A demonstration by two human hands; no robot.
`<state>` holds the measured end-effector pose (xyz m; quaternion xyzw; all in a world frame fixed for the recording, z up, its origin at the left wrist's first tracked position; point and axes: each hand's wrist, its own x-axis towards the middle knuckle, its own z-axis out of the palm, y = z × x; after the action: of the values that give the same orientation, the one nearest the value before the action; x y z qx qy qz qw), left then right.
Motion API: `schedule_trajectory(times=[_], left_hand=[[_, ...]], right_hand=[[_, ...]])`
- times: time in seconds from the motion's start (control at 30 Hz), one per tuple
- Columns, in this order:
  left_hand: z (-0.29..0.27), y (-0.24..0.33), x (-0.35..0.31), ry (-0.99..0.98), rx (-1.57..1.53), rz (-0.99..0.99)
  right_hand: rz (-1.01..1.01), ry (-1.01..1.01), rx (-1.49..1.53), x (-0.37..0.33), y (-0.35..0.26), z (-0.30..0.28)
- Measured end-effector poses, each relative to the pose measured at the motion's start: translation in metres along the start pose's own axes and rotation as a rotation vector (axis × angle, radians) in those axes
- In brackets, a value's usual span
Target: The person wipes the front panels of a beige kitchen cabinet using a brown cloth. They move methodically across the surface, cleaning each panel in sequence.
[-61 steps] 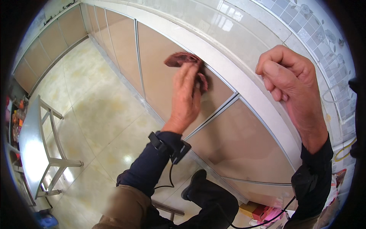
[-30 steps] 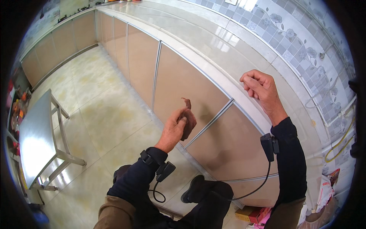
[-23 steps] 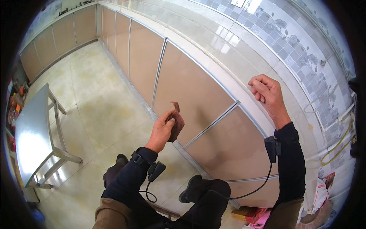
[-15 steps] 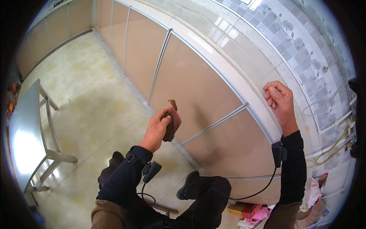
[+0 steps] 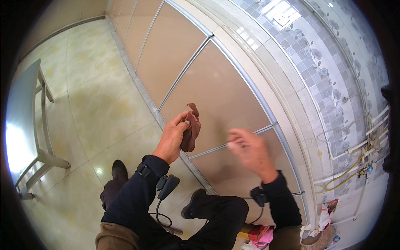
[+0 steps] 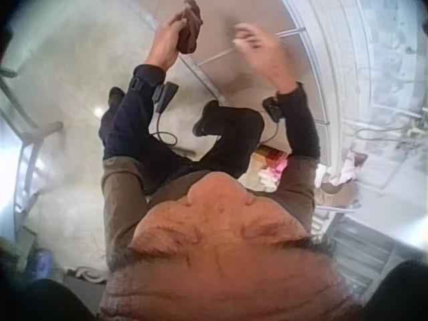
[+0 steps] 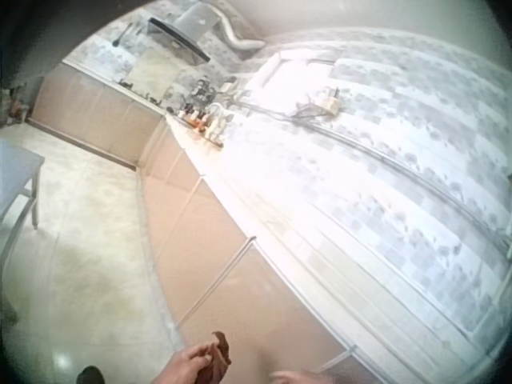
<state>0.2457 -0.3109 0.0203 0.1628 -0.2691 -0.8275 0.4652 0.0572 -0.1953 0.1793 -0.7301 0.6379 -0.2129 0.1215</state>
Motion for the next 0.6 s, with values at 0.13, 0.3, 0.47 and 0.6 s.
schedule_trajectory(times=[0.13,0.3,0.47,0.6], left_hand=[[0.001,0.006,-0.008,-0.016,-0.054,-0.005],[0.004,0.007,-0.018,-0.030,-0.122,-0.020],[0.003,0.007,-0.017,-0.072,-0.051,0.023],[0.003,0.010,-0.015,-0.074,0.110,0.085]], right_hand=[[0.058,-0.132,0.210,0.019,-0.007,0.074],[-0.113,0.065,0.136,0.035,-0.004,0.127],[-0.108,0.107,0.112,0.044,0.003,0.125],[-0.177,0.215,-0.115,0.042,0.005,0.090]])
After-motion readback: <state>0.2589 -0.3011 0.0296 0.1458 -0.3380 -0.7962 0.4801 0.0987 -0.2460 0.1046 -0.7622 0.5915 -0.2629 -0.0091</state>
